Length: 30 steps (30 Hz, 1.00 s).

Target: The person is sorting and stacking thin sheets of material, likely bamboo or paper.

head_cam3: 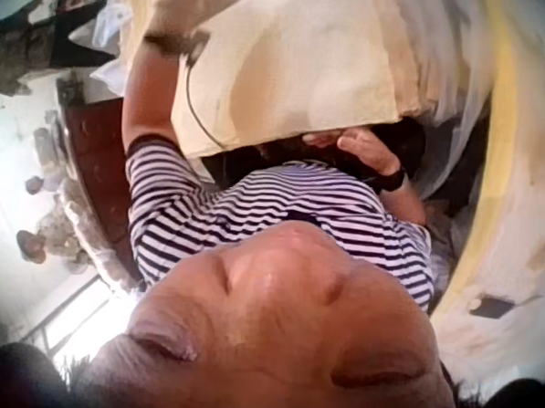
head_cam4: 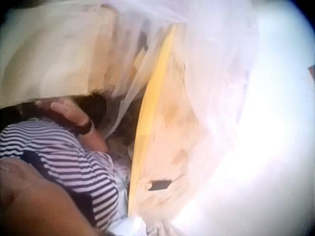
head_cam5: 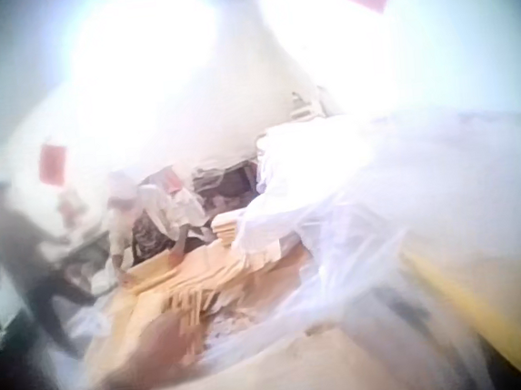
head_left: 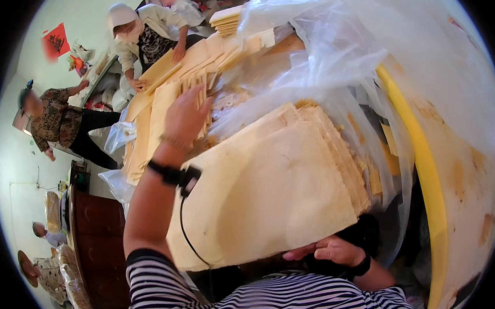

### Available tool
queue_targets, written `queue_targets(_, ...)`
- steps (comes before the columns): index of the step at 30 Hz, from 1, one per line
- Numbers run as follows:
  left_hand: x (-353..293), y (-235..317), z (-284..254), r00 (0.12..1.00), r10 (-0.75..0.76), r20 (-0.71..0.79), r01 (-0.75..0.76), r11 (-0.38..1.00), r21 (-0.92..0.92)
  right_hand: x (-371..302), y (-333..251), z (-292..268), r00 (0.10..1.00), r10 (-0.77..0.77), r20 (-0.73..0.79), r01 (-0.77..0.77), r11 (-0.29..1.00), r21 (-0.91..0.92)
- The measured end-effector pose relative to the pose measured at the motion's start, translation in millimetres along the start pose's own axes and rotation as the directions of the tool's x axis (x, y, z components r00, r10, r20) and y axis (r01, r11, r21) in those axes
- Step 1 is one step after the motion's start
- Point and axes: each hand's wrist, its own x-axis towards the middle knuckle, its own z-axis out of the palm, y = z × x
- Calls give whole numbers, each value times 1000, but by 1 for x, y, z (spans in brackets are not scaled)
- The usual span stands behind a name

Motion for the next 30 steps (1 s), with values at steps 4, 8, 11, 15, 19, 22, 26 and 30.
queue_targets(4,93,9,110,998,-61,14,58,989,139,-10,-5,-2,997,76,-19,-74,991,109)
queue_targets(8,148,7,175,985,-115,-130,145,955,259,-16,-9,-9,998,59,11,-60,978,202)
queue_targets(11,173,-6,174,939,-296,174,230,918,324,-18,-11,-11,996,74,55,-83,983,167)
queue_targets(15,143,7,151,986,-55,159,-18,904,428,-15,-15,-10,996,89,24,-91,989,112)
queue_targets(19,54,17,98,959,216,185,-243,961,136,-14,-14,-10,993,113,-27,-112,993,39)
queue_targets(22,12,7,71,949,208,239,-248,957,151,-14,-13,-7,992,107,-72,-108,994,-7)
queue_targets(26,0,-17,56,992,48,116,-72,974,214,-8,-16,-3,987,138,-85,-141,989,-33)
queue_targets(30,38,-3,69,994,-33,107,55,976,-210,-7,-12,-4,990,120,-81,-124,991,-48)
